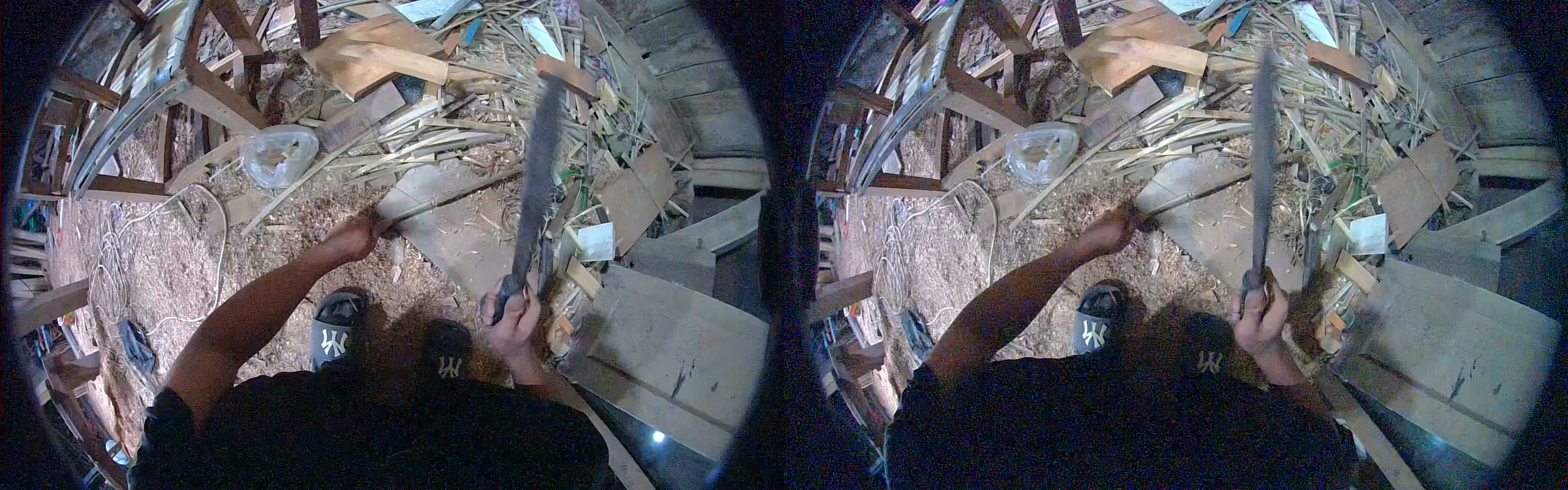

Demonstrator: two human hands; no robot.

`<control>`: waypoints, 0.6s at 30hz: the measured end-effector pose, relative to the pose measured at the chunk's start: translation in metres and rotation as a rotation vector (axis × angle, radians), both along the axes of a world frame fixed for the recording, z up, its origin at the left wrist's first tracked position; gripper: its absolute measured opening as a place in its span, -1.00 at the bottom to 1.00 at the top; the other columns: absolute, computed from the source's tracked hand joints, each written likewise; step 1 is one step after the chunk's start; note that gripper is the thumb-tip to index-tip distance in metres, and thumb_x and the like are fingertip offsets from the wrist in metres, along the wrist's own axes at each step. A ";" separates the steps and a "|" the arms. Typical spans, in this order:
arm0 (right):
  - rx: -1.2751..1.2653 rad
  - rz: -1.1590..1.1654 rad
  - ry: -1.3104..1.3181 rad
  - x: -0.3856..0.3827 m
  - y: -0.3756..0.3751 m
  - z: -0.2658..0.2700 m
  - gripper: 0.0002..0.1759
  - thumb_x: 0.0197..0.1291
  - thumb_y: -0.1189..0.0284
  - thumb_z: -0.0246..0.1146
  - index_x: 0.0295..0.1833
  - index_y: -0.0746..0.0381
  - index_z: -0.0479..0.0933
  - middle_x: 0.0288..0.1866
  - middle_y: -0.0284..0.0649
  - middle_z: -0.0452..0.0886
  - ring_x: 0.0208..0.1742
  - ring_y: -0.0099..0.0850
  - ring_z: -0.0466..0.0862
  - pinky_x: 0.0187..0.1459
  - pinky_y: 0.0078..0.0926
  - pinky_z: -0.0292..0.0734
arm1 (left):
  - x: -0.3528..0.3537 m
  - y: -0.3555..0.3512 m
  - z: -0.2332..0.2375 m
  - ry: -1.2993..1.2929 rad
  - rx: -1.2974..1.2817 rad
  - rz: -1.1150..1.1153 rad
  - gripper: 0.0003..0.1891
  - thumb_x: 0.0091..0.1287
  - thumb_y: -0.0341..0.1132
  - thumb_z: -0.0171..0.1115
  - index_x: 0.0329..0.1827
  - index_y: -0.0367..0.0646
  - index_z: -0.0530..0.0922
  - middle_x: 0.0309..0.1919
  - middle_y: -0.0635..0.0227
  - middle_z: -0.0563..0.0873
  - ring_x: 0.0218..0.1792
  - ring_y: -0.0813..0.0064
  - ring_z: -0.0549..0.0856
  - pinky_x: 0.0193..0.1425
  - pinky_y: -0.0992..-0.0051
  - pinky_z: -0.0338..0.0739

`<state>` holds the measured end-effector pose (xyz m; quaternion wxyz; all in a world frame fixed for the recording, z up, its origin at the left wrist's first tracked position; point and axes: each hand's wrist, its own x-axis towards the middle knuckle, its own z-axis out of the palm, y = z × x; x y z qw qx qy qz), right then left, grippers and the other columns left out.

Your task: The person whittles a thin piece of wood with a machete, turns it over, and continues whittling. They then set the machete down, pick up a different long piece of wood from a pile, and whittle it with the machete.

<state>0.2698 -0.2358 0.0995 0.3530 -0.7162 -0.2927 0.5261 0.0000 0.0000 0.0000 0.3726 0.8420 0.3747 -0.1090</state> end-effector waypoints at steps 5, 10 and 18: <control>0.182 0.262 -0.525 -0.023 0.014 -0.025 -0.49 0.44 0.06 0.03 -0.09 0.36 0.54 -0.23 0.20 0.65 -0.23 0.15 0.66 -0.20 -0.04 0.53 | -0.019 -0.012 -0.043 -0.177 0.197 -0.162 -0.53 0.56 -0.06 -0.34 0.40 0.07 0.39 -0.15 -0.28 0.60 -0.15 -0.29 0.64 0.04 -0.13 0.51; -0.219 0.245 -0.342 -0.019 0.032 0.012 -0.47 0.48 0.07 -0.01 -0.17 0.37 0.54 -0.45 0.08 0.61 -0.40 0.11 0.63 -0.32 -0.06 0.47 | -0.005 -0.009 -0.022 -0.229 0.235 -0.038 -0.50 0.56 -0.02 -0.33 0.16 -0.13 0.52 -0.10 -0.24 0.61 -0.14 -0.32 0.62 0.00 -0.13 0.52; 0.624 -0.096 0.004 -0.027 0.011 0.008 -0.57 0.48 0.12 -0.01 -0.29 0.27 0.38 -0.61 -0.30 0.37 -0.60 -0.55 0.42 -0.53 -0.47 0.34 | -0.007 -0.010 -0.021 -0.073 0.152 -0.009 -0.44 0.55 0.07 -0.29 0.13 -0.21 0.54 -0.04 -0.28 0.61 0.00 -0.32 0.59 0.10 -0.11 0.48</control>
